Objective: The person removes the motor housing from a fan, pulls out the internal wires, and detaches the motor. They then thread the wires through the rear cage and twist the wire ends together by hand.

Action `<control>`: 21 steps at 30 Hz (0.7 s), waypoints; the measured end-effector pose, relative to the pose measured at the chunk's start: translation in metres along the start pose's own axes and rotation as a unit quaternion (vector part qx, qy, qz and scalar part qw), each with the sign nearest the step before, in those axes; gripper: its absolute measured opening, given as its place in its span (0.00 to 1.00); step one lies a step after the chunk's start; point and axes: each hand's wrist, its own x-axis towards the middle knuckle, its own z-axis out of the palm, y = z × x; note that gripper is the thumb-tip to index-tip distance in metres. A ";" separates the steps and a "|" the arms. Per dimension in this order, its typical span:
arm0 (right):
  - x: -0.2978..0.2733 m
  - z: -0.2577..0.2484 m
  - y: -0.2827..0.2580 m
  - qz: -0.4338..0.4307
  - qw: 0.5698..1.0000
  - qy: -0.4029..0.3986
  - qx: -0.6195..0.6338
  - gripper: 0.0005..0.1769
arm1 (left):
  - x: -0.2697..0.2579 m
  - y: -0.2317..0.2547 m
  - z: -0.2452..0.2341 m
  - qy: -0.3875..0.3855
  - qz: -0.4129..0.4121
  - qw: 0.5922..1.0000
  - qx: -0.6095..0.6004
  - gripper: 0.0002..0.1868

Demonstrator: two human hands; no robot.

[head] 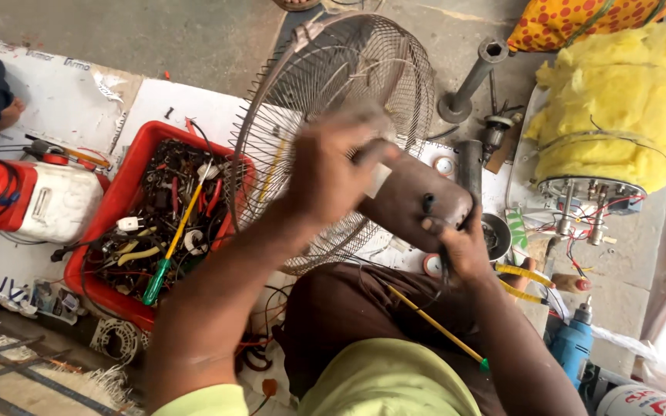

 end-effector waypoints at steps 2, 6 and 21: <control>0.007 -0.013 -0.006 0.023 0.999 0.021 0.001 0.56 | 0.018 -0.005 -0.021 0.039 0.005 0.999 0.038 0.18; 0.013 -0.043 -0.006 0.042 0.999 -0.003 -0.014 0.54 | 0.034 -0.011 -0.034 -0.096 -0.078 0.958 0.257 0.51; -0.029 0.030 -0.056 -0.379 0.780 0.063 -0.494 0.13 | 0.010 -0.028 -0.037 -0.116 -0.118 0.940 0.300 0.65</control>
